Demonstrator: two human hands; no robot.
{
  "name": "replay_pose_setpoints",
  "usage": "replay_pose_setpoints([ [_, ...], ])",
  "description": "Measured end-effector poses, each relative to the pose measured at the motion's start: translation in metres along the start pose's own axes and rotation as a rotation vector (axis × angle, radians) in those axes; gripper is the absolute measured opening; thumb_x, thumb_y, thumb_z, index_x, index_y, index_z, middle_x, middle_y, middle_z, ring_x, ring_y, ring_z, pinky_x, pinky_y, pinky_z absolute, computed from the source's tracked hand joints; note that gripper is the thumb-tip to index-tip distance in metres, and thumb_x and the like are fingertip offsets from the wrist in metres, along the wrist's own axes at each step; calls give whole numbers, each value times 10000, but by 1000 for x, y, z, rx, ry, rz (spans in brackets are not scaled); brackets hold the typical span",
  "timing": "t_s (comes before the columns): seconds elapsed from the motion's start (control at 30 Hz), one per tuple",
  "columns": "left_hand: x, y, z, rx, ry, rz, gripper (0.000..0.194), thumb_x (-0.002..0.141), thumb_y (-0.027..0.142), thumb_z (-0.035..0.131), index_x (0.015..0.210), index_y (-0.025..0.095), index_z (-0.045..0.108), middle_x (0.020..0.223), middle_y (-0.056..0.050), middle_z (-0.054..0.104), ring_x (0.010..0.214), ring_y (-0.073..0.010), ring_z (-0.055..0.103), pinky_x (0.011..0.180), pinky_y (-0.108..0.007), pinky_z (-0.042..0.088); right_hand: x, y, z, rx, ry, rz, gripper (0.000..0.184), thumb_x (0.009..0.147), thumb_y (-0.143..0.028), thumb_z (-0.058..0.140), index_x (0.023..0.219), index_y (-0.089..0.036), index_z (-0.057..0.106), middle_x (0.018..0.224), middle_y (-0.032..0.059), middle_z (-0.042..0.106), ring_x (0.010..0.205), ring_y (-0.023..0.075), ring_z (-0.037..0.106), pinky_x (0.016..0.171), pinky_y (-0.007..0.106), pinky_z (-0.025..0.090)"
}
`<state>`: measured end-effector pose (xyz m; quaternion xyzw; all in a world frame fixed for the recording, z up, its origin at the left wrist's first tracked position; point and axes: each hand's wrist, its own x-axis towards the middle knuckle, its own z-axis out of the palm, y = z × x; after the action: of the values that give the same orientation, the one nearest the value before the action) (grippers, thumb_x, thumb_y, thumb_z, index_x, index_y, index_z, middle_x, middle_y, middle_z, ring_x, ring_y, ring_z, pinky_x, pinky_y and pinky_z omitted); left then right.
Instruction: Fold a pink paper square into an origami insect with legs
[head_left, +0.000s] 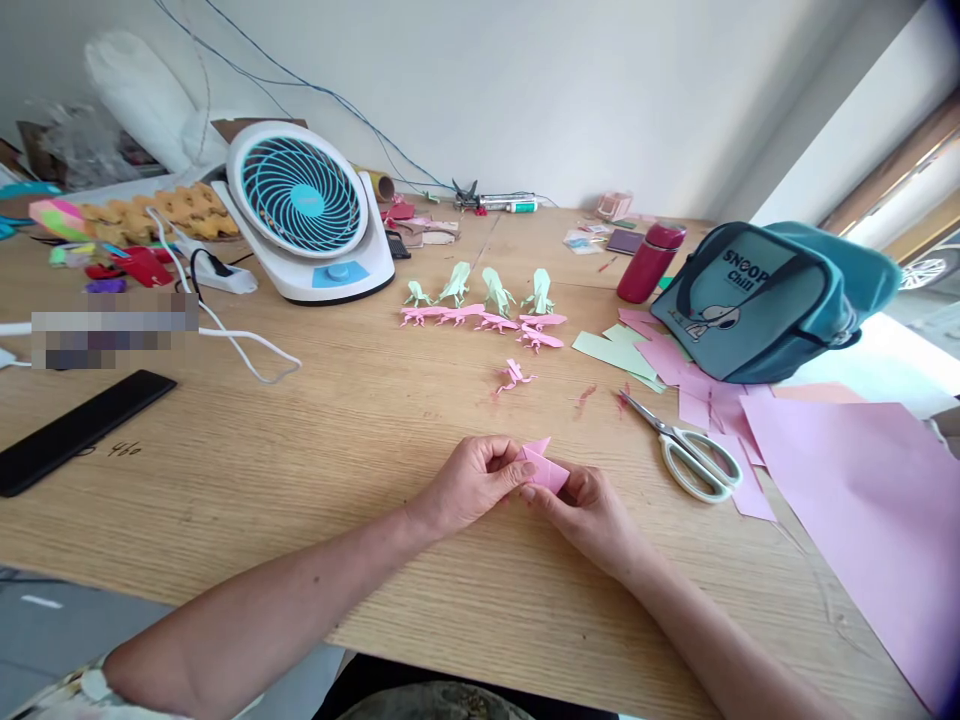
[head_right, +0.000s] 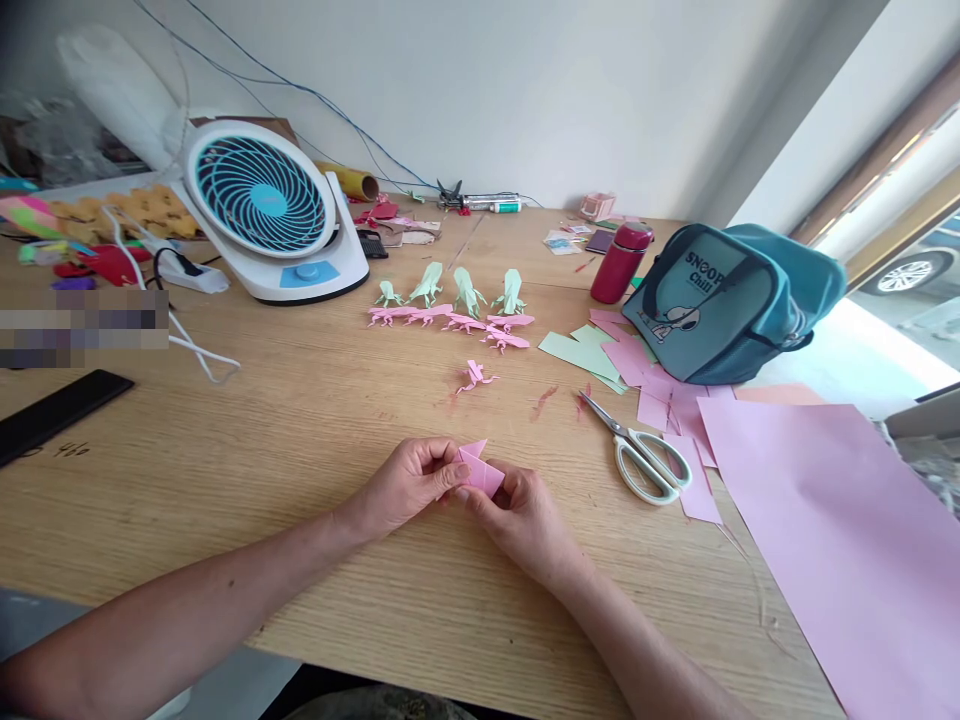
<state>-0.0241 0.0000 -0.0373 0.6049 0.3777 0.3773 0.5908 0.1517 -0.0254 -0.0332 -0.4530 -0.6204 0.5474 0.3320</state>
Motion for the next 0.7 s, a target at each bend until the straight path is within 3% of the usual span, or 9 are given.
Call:
replay_pose_setpoints([
  [0.17, 0, 2, -3, -32, 6, -31, 457, 819, 548, 692, 692, 132, 551, 599, 30, 538, 523, -67, 474, 507, -190, 376, 0, -1, -1, -4, -15, -13, 416, 821, -539, 674, 669, -170, 555, 597, -58, 322, 542, 79, 203, 484, 252, 183],
  [0.4, 1, 9, -2, -51, 54, -47, 506, 756, 596, 730, 657, 129, 560, 601, 33, 524, 523, -63, 466, 491, -184, 383, -1, 8, -2, -19, 7, -15, 479, 802, -590, 673, 619, -181, 503, 568, -53, 334, 530, 84, 242, 492, 260, 179],
  [0.6, 3, 9, -3, -196, 101, -107, 488, 697, 550, 802, 642, 132, 555, 599, 44, 519, 515, -50, 447, 486, -179, 379, -2, 5, -3, 25, -56, -72, 431, 859, -560, 627, 694, -179, 511, 651, -38, 357, 601, 100, 286, 539, 256, 223],
  [0.7, 3, 8, -4, -296, 75, -166, 470, 673, 523, 831, 678, 131, 572, 627, 43, 535, 520, -47, 443, 487, -178, 397, -3, 7, -2, 8, -26, -69, 430, 849, -543, 651, 675, -183, 494, 628, -46, 347, 577, 95, 273, 520, 255, 212],
])
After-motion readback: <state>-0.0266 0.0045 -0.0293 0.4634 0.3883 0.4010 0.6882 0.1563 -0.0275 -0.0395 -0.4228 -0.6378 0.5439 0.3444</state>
